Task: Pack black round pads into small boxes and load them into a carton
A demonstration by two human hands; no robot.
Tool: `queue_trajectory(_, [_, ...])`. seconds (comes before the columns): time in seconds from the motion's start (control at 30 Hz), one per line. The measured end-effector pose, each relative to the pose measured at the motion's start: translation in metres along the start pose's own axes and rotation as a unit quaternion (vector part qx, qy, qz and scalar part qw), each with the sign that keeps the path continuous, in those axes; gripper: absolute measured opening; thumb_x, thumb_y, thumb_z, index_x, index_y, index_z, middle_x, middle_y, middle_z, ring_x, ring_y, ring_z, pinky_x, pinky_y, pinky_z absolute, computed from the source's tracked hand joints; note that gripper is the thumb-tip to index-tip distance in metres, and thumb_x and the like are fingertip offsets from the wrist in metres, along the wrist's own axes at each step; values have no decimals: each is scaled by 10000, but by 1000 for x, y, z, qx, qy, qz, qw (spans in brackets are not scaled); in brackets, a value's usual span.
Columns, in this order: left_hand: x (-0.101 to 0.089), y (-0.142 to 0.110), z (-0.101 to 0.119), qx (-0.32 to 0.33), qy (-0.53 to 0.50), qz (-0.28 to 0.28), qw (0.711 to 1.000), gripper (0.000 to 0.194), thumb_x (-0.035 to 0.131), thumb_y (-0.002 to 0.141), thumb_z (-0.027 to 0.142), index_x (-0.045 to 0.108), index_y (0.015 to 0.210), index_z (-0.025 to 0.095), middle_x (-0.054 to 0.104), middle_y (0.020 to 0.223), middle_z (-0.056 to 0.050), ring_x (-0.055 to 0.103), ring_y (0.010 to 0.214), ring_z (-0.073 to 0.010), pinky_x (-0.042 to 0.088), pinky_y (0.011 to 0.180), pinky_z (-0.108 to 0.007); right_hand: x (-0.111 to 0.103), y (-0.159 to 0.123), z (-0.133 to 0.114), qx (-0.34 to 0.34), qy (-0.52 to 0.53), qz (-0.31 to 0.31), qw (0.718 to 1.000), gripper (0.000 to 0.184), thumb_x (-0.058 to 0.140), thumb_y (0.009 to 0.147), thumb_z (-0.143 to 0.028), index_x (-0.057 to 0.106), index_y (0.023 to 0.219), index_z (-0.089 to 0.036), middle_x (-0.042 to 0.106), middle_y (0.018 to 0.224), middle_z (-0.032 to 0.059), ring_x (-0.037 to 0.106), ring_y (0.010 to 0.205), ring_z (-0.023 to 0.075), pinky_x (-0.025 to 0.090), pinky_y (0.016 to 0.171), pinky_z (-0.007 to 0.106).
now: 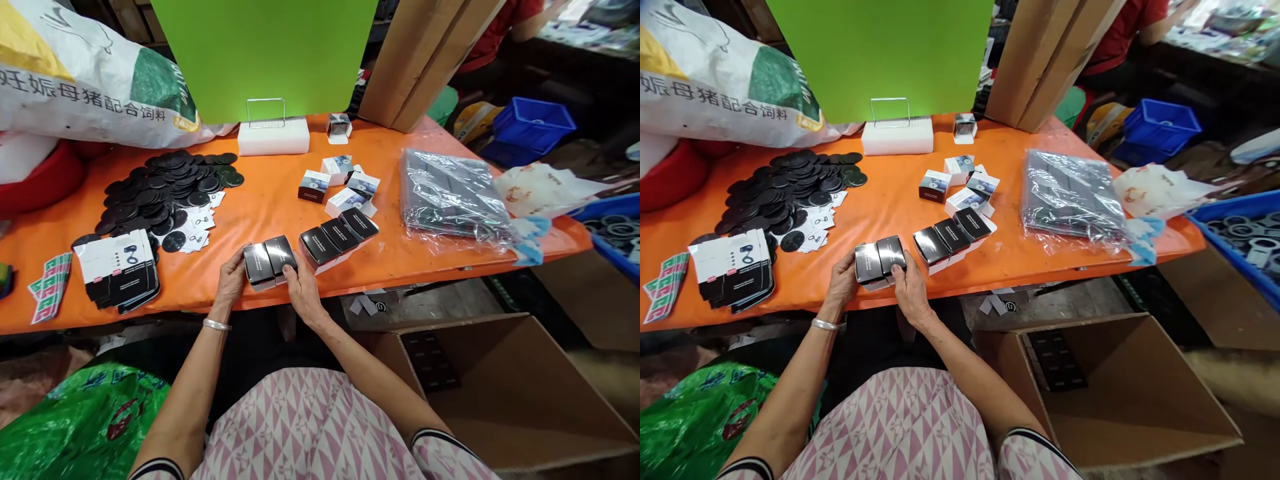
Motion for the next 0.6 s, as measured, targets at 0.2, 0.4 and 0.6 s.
queue_trajectory(0.2, [31, -4, -7, 53, 4, 140, 989, 327, 690, 749, 346, 704, 1023, 168, 709, 974, -51, 652, 865, -163, 525, 805, -286, -10, 2, -33, -131, -221, 2, 966, 378, 454, 951, -261, 583, 1273, -113, 528, 1389, 193, 500, 1280, 289, 452, 1035, 453])
queue_trajectory(0.4, [49, 5, -13, 145, 127, 237, 952, 259, 511, 864, 305, 662, 1019, 163, 638, 1024, -59, 602, 980, -158, 476, 908, -296, -89, 17, -49, -209, -316, 93, 921, 274, 464, 979, -321, 691, 1047, -184, 687, 1106, 122, 609, 1014, 236, 475, 920, 404])
queue_trajectory(0.6, [34, -12, 12, 55, 214, 142, 965, 298, 505, 885, 415, 649, 974, 169, 638, 824, -27, 596, 755, -151, 489, 678, -252, -165, 89, 30, -16, -240, 109, 964, 425, 509, 897, -518, 700, 992, -151, 693, 886, 123, 611, 858, 267, 482, 813, 421])
Point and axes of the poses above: each hand's wrist, its own y-axis towards the middle knuckle, its own x-axis out of the palm, z = x × y, the point moved 4 cm from there along y, towards the middle knuckle
